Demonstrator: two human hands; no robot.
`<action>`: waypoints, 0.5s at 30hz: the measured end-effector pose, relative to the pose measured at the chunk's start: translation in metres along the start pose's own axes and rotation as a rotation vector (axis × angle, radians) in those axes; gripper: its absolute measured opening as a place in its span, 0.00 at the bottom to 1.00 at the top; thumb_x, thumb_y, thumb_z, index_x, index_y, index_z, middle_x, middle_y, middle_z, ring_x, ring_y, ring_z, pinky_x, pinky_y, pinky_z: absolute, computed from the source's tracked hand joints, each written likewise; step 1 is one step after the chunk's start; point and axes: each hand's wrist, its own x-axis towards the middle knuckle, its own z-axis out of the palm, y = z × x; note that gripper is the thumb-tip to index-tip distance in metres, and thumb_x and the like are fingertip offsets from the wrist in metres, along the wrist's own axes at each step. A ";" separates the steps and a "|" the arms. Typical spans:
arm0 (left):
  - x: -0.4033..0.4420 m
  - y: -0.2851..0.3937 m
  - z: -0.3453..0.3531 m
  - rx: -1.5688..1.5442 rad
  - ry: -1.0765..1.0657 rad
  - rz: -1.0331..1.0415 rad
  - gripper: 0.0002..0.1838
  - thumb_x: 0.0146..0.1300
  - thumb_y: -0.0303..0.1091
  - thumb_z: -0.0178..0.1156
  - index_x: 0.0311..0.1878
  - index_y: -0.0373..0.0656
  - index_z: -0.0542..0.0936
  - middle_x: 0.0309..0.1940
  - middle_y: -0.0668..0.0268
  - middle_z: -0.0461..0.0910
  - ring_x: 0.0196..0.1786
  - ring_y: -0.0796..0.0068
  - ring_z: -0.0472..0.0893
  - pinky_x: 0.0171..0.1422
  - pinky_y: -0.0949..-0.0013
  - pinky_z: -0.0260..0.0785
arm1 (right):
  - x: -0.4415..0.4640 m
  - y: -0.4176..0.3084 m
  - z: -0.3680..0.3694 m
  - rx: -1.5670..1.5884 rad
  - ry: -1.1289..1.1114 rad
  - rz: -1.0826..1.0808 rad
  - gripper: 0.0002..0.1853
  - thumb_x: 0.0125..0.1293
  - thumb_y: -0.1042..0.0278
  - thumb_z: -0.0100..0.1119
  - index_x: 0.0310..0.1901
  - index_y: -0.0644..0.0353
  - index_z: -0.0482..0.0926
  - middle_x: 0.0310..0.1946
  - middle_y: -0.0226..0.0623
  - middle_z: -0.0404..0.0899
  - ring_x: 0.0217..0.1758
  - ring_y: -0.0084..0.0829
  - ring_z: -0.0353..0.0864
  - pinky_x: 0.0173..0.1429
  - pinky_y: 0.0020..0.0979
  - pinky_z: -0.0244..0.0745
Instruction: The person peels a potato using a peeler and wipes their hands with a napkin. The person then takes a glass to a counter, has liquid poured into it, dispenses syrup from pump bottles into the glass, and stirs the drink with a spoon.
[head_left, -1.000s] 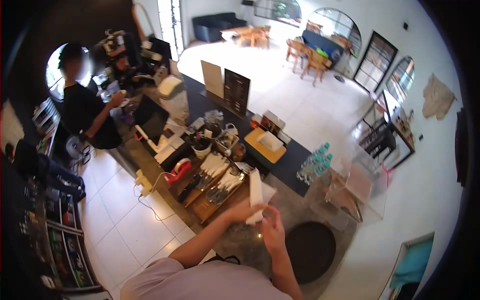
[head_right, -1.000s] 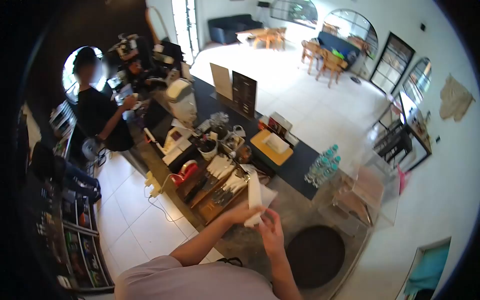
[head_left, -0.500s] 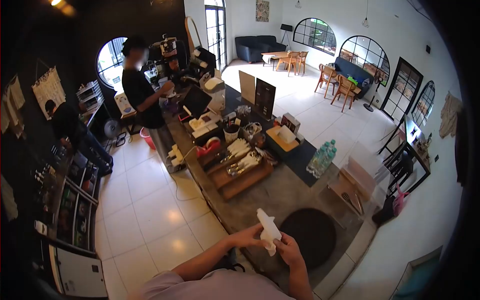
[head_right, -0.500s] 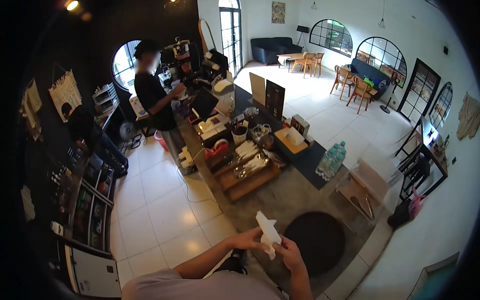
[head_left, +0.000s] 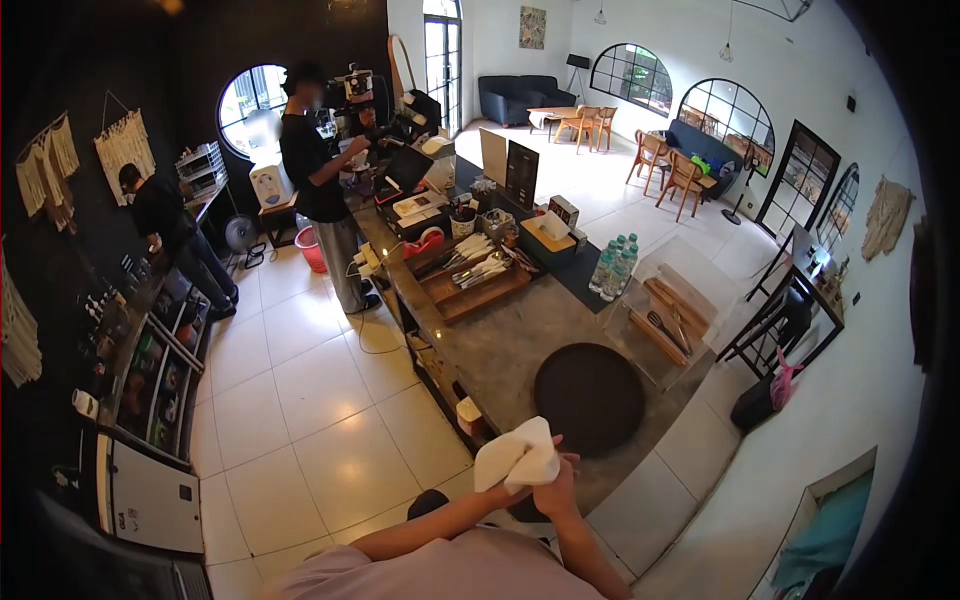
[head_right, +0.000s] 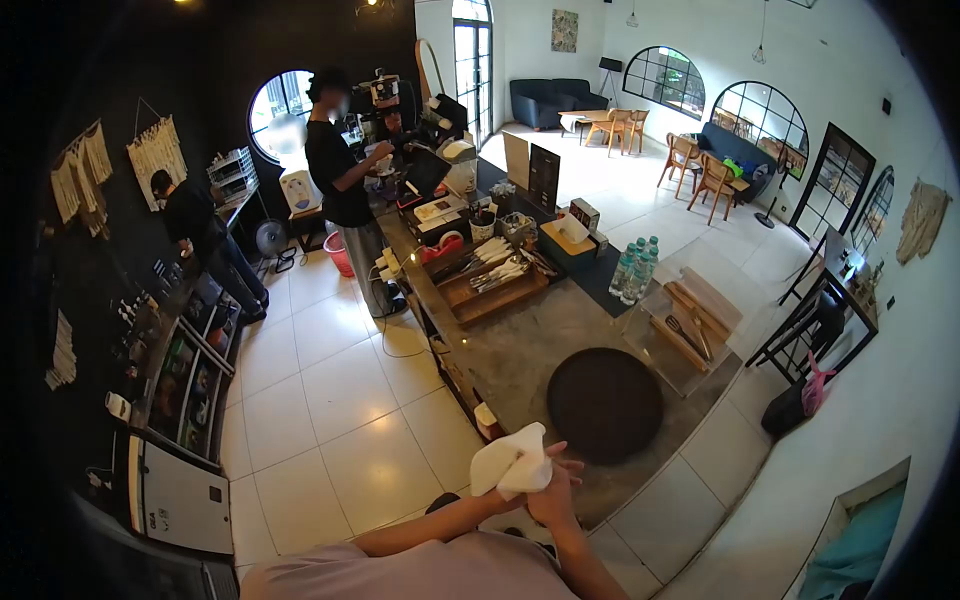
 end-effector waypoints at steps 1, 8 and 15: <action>-0.004 0.004 0.015 -0.121 -0.010 -0.006 0.37 0.77 0.44 0.65 0.82 0.45 0.62 0.73 0.55 0.75 0.73 0.65 0.76 0.80 0.58 0.64 | -0.007 -0.002 0.006 -0.082 0.054 0.000 0.11 0.70 0.74 0.62 0.52 0.65 0.84 0.47 0.44 0.89 0.50 0.40 0.89 0.55 0.36 0.80; -0.043 0.073 0.001 1.069 0.395 0.242 0.70 0.48 0.44 0.85 0.86 0.44 0.47 0.73 0.54 0.67 0.61 0.62 0.77 0.67 0.59 0.73 | -0.049 -0.040 0.035 -0.159 0.096 0.014 0.11 0.67 0.76 0.65 0.50 0.66 0.85 0.43 0.47 0.90 0.47 0.37 0.91 0.51 0.35 0.81; -0.175 0.177 0.052 1.538 0.328 0.172 0.59 0.53 0.35 0.78 0.85 0.40 0.53 0.71 0.49 0.69 0.68 0.50 0.76 0.75 0.53 0.64 | -0.127 -0.094 0.121 -0.258 -0.053 0.136 0.16 0.62 0.67 0.78 0.50 0.59 0.87 0.42 0.49 0.90 0.46 0.48 0.91 0.49 0.37 0.82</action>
